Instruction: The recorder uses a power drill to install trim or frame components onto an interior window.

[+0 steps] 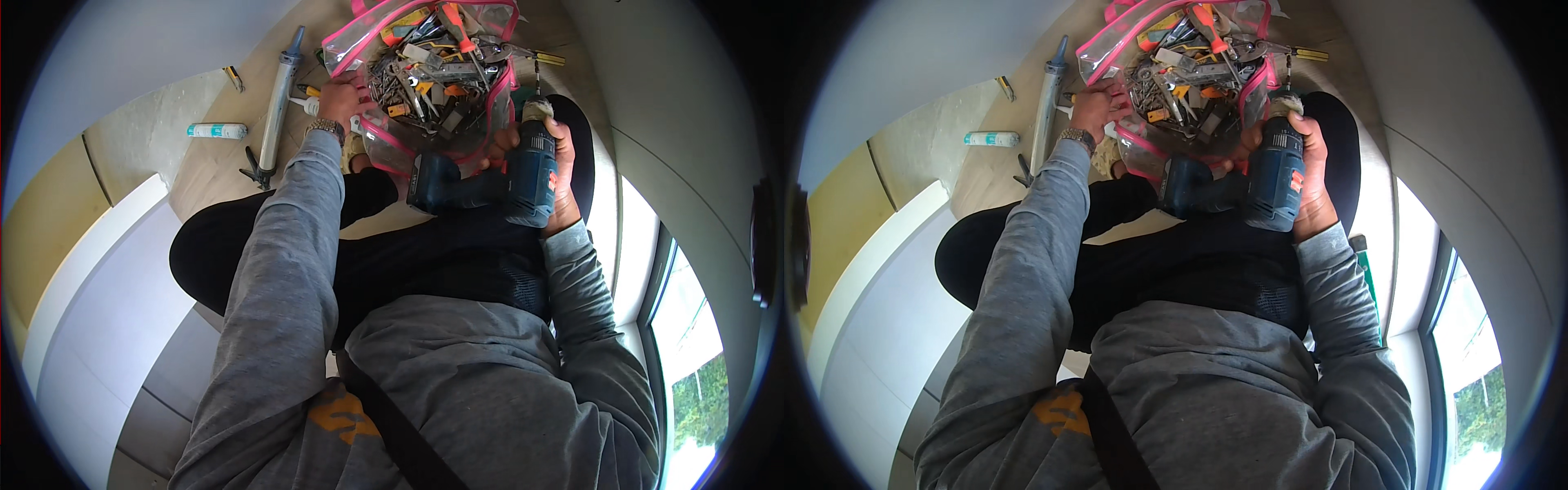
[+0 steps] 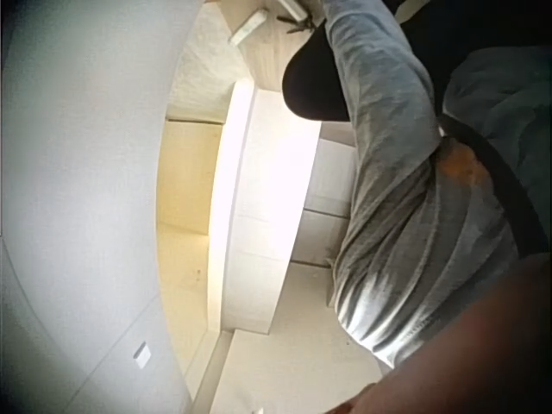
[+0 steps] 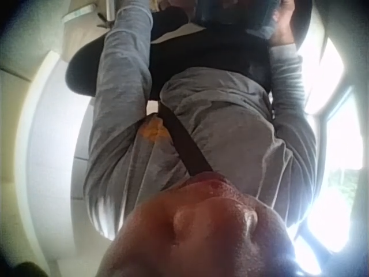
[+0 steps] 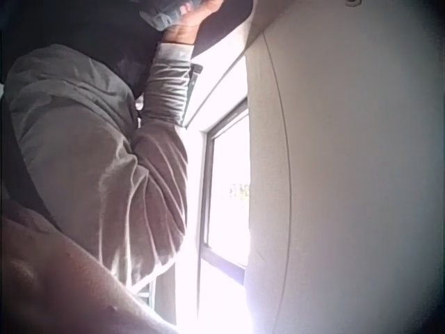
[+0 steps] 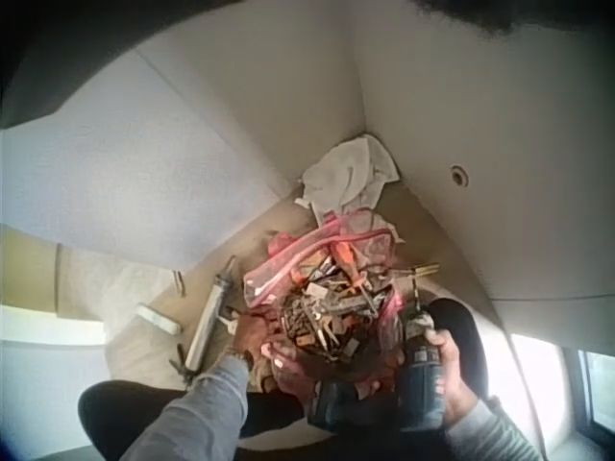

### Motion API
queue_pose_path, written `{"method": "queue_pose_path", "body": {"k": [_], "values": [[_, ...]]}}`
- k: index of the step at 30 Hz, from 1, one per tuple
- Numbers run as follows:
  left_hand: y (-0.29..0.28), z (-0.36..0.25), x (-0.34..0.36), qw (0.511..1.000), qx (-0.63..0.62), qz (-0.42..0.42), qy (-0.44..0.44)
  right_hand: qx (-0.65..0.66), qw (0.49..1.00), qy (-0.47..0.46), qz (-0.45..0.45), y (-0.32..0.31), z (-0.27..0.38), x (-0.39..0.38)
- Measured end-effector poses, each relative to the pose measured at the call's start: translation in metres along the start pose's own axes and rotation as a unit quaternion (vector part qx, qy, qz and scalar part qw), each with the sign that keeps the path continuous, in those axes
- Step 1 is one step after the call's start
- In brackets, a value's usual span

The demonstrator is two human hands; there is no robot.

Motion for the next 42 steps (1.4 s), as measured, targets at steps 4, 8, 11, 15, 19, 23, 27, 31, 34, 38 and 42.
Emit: {"method": "queue_pose_path", "body": {"k": [4,8,11,15,19,23,27,31,34,38,42], "values": [[0.003,0.009,0.008,1.0,0.005,-0.012,0.027,-0.012,1.0,-0.007,-0.014,-0.003,0.003,0.004],[0.051,0.004,0.022,0.986,0.101,0.058,0.115,-0.047,0.999,-0.002,0.017,-0.009,0.002,0.009],[0.063,-0.007,0.026,0.957,0.179,-0.087,0.21,-0.043,0.999,0.003,0.009,-0.015,0.004,0.007],[0.057,0.076,0.098,0.964,0.253,0.063,0.052,-0.067,0.998,0.0,0.016,-0.006,0.005,0.01],[0.07,0.046,0.025,0.932,0.352,-0.038,0.081,-0.058,0.998,-0.023,0.014,0.003,0.007,0.012],[0.07,0.023,0.014,0.913,0.389,-0.011,0.119,-0.051,0.999,-0.019,0.004,-0.003,0.004,0.015],[0.075,-0.013,-0.004,0.789,0.561,0.232,0.092,-0.056,0.998,-0.023,-0.017,-0.016,0.006,0.019],[0.045,-0.246,-0.155,0.789,0.385,-0.031,0.477,-0.038,0.999,-0.025,-0.01,-0.022,0.013,0.014],[0.009,-0.331,-0.291,0.663,0.34,-0.027,0.666,-0.059,0.998,-0.009,0.014,-0.013,0.008,0.02],[-0.102,-0.348,-0.473,0.667,0.305,0.018,0.68,-0.059,0.998,-0.013,-0.022,-0.025,0.016,0.014],[-0.057,-0.338,-0.483,0.652,0.269,0.041,0.707,-0.049,0.999,-0.005,-0.002,-0.016,0.008,0.017]]}}
Point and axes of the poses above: each hand's wrist, its own x-axis towards the middle knuckle, its own y-axis out of the palm, z = x × y, the point moved 10 cm from there along x, towards the middle knuckle, and after that the axes turned 5 degrees about z, right-handed, at the moved point
